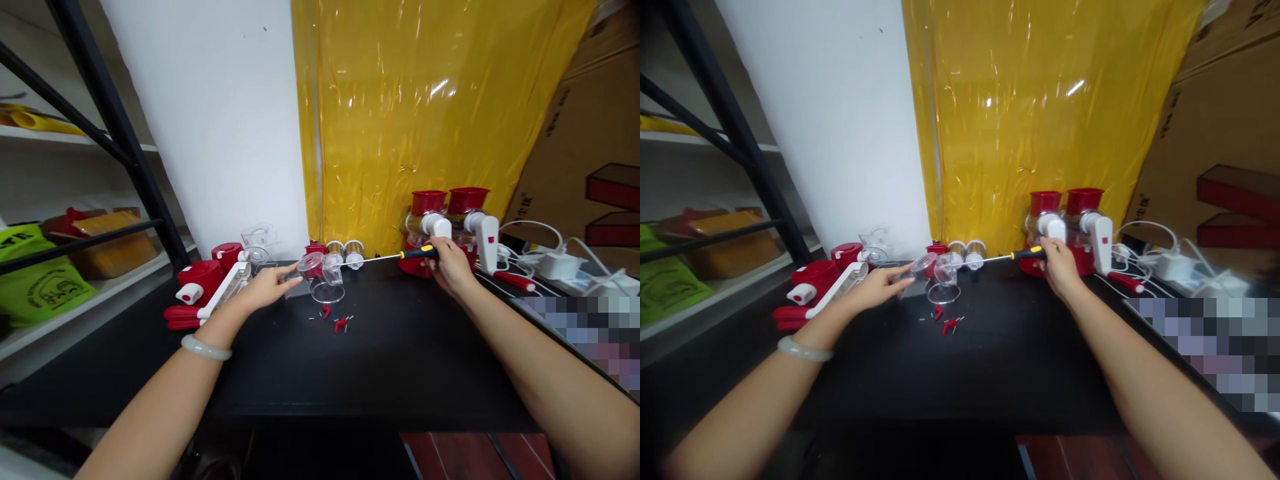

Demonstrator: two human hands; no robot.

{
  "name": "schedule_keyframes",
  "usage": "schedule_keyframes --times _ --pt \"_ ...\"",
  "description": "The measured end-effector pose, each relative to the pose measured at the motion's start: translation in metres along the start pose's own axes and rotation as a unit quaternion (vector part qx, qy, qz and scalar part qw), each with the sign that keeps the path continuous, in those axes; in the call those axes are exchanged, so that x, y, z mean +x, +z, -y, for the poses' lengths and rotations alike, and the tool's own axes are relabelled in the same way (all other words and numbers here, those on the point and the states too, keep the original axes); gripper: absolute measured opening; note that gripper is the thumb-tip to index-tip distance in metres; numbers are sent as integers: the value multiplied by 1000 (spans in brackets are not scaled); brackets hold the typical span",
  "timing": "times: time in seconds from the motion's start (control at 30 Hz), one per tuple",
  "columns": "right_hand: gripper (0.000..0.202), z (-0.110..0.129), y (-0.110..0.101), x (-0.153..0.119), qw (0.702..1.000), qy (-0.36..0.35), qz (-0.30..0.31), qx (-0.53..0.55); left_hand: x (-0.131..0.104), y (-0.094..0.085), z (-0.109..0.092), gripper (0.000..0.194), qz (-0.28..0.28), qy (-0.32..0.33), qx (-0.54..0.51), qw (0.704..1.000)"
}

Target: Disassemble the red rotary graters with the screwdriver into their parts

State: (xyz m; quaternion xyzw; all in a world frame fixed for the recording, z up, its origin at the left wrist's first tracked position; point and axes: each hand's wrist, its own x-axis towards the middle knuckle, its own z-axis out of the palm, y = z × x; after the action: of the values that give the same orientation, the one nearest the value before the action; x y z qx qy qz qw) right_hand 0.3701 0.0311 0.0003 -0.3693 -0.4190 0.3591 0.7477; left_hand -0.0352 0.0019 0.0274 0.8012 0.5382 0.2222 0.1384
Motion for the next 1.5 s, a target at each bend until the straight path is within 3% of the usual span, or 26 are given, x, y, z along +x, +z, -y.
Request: schedule_keyframes --times 0.23,0.33,0.47,0.53,0.63,0.83,1.03,1.13,1.27,1.4,1.5 --pt "22 8 2 -6 990 49 38 125 -1 0 -2 68 6 6 -8 1000" --pt "28 5 0 -4 994 23 32 101 0 0 -2 69 3 5 -9 1000" --pt "44 -1 -1 0 999 -31 10 -11 1 1 0 70 1 9 -3 1000" --pt "36 -1 -1 0 999 -30 1 -27 1 1 1 71 -1 7 -2 1000" --pt "22 2 1 -1 999 0 -3 42 0 1 1 71 -2 9 -3 1000" --pt "18 10 2 -5 991 21 34 130 -1 1 -2 71 2 0 -5 1000" --pt "38 4 -3 2 1000 -31 1 3 -1 0 -3 71 4 4 -3 1000" --pt "31 2 -3 2 998 -38 -21 -51 -2 -1 -4 71 5 1 -3 1000" --pt "26 6 3 -3 999 -25 -24 11 -2 0 -4 70 4 2 1 1000" --pt "25 11 7 -7 993 22 23 110 -1 0 -3 70 0 9 0 1000" --pt "26 11 6 -7 990 33 46 126 0 1 -3 70 2 11 0 1000"
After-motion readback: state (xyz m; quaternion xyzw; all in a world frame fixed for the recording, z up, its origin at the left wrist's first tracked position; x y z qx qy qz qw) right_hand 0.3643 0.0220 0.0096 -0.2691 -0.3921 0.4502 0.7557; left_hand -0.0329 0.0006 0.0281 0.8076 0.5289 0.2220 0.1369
